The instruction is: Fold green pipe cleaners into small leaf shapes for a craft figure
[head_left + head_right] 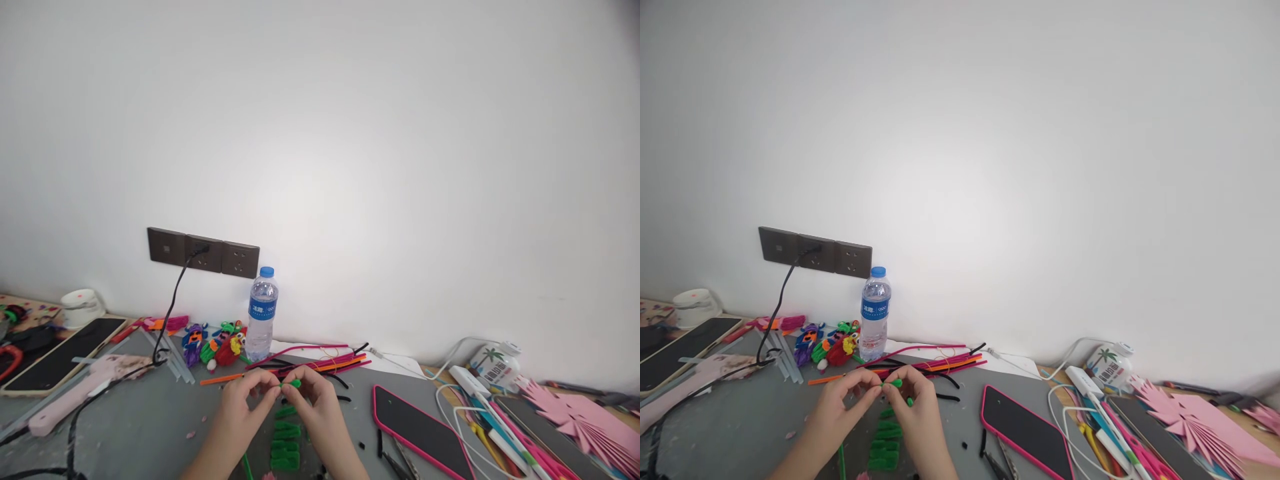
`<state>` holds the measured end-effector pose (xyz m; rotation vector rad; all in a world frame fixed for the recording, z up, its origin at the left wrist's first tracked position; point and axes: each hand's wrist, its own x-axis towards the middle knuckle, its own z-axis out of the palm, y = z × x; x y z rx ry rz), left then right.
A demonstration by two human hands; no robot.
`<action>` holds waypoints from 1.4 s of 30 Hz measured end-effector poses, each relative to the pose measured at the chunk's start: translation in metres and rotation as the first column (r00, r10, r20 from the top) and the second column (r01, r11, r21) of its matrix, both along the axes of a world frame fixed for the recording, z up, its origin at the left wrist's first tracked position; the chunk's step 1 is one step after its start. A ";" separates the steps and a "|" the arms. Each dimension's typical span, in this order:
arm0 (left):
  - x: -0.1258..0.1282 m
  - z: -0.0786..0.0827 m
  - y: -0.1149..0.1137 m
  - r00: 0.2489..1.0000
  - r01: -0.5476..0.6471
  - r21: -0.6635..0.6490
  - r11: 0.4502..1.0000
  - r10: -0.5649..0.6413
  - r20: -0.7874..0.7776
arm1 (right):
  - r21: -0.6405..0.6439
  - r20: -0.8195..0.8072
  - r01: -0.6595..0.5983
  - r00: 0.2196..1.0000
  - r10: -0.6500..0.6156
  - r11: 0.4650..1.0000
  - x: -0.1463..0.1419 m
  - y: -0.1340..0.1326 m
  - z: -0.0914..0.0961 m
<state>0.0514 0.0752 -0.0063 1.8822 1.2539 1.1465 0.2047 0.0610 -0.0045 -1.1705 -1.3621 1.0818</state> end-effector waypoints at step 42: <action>0.003 -0.020 0.000 0.955 0.133 -0.180 0.975 -0.174 -0.241 | 0.114 0.670 -0.156 0.741 0.040 0.981 0.018 -0.001 -0.010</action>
